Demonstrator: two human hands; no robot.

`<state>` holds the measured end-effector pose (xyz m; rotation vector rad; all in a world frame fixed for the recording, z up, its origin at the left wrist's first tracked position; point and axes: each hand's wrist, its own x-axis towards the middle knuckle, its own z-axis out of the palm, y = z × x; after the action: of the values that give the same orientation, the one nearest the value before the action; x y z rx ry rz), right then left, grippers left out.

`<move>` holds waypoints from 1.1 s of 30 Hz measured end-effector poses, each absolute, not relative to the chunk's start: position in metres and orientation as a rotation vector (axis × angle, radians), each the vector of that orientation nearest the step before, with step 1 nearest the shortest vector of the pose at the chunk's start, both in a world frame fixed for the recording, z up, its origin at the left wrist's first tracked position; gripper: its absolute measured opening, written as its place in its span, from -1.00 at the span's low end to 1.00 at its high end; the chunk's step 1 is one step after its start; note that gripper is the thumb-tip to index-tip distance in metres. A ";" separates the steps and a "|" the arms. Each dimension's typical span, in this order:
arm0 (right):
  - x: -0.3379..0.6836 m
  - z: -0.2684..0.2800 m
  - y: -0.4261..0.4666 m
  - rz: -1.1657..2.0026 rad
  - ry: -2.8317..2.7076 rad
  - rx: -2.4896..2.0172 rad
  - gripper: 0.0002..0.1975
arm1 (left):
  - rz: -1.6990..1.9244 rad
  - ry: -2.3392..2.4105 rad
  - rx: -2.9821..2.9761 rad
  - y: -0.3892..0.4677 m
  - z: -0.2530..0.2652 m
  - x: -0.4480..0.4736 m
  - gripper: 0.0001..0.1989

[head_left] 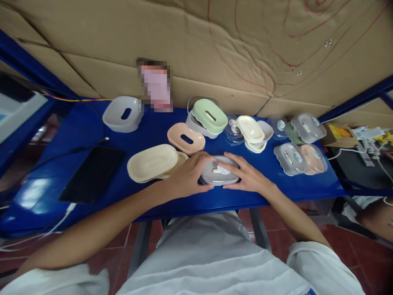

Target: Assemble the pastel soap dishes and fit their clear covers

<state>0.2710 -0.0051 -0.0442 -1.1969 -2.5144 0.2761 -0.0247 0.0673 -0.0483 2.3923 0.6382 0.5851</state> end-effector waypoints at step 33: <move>0.561 0.013 0.013 -0.656 -1.155 -2.374 0.14 | 0.418 0.755 2.561 0.060 -0.050 -0.020 -0.42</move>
<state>0.5610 0.0127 0.0128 -2.3743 -1.1551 -0.6558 -0.0196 0.0600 -0.0501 2.5614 0.7551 0.4184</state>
